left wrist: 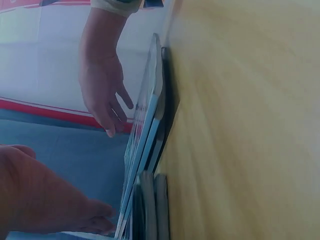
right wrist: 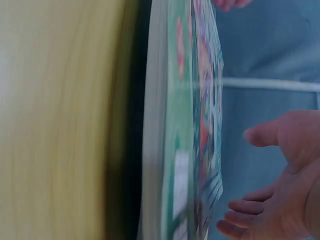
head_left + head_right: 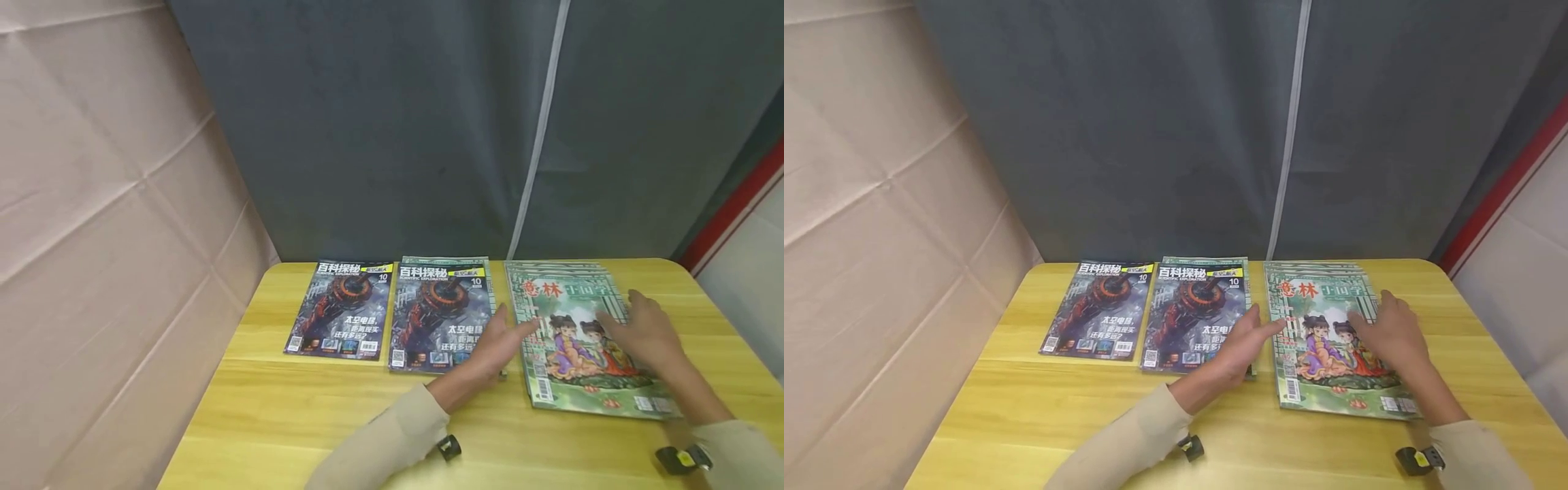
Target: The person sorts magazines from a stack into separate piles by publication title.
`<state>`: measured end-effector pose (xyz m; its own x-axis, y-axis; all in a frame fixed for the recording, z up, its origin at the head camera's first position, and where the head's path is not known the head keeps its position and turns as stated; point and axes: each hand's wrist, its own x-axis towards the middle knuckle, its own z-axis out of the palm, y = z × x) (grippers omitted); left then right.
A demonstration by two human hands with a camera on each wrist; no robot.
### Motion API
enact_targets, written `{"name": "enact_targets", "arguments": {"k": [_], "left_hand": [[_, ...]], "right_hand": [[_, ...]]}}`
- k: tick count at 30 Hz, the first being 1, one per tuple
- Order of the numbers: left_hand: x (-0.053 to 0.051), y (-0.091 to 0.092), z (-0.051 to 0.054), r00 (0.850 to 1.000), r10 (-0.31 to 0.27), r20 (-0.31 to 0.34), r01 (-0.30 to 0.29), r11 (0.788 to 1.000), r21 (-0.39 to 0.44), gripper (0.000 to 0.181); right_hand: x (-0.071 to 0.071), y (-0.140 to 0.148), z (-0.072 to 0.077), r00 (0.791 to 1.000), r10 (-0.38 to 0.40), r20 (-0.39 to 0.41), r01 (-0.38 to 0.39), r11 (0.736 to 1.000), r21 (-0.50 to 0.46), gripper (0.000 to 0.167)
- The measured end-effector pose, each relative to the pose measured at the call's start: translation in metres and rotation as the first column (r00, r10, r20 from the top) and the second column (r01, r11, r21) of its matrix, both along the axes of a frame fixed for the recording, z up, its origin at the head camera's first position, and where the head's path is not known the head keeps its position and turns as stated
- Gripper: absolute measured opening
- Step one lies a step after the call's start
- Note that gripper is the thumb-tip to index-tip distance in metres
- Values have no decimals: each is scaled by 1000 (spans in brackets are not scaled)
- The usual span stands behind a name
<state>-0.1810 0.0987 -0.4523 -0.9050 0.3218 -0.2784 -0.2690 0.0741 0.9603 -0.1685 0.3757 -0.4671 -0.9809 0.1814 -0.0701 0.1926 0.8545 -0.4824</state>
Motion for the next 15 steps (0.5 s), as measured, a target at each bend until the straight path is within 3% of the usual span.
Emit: {"name": "enact_targets", "arguments": {"k": [5,9,12,15], "left_hand": [[-9,-22,5,999,21,-45,-21,1000,-14,95],[-25,-46,10,995,35,-90,-33,999,22,93],[-40,-68,14,989,78,-126,-71,996,57,92],[-52,-90,16,978,138,-154,-128,989,76,90]], "right_hand": [[-4,-31,6,996,13,-87,-23,993,-112,91],[-5,-58,9,988,58,-141,-86,975,-205,84],[-3,-78,10,986,89,-139,-131,932,-336,86],[-2,-99,14,992,100,-82,-127,860,-494,93]]}}
